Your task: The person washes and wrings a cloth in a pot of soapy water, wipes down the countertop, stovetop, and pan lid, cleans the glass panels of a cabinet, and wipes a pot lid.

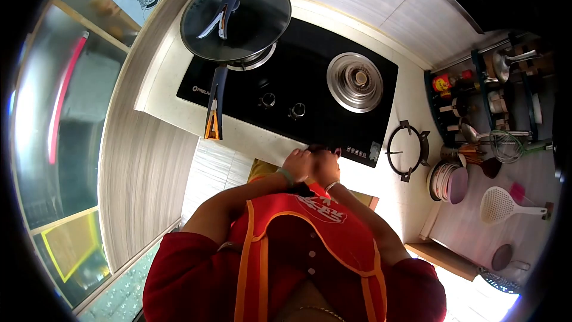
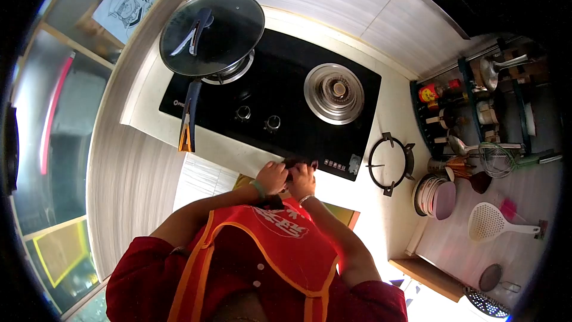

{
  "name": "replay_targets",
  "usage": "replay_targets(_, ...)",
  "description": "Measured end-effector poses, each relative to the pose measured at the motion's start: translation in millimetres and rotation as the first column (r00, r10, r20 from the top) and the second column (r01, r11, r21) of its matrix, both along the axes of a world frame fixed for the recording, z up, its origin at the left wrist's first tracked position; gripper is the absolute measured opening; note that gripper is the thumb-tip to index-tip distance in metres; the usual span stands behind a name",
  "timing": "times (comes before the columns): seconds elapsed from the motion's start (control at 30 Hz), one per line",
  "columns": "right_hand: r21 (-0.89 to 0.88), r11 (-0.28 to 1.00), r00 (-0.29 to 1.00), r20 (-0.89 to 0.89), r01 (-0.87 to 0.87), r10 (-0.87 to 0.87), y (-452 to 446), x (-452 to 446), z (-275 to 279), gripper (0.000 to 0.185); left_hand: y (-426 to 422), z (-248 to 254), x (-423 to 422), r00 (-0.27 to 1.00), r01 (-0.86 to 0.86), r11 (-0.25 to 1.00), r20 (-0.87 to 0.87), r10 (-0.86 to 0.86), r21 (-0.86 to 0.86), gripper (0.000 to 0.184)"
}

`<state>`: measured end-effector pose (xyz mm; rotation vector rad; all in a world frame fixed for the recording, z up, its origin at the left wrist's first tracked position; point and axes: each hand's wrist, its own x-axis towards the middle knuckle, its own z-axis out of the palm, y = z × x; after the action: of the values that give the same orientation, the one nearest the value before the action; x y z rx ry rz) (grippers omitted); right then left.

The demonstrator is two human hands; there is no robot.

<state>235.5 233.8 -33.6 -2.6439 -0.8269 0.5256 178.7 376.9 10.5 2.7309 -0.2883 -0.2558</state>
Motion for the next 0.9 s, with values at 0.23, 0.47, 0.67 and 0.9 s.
replay_targets(0.23,0.268,0.890,0.930,0.106,-0.368,0.353,90,2,93,0.028,68,51,-34,0.869,-0.352,0.808,0.155,0.470,-0.473,0.012)
replay_targets(0.47,0.129,0.877,0.884,0.137,-0.463,0.447,183,15,78,0.029,135,2,-35,0.742,-0.589,0.778,0.233,0.628,-0.218,0.034)
replay_targets(0.67,0.037,0.912,0.910,0.087,-0.410,0.405,117,34,79,0.042,84,5,-5,0.841,-0.491,0.845,0.139,0.523,-0.210,0.037)
replay_targets(0.9,0.039,0.999,0.987,0.163,0.000,-0.007,-19,46,61,0.043,-31,5,52,0.990,-0.127,0.969,0.037,0.137,-0.212,0.038)
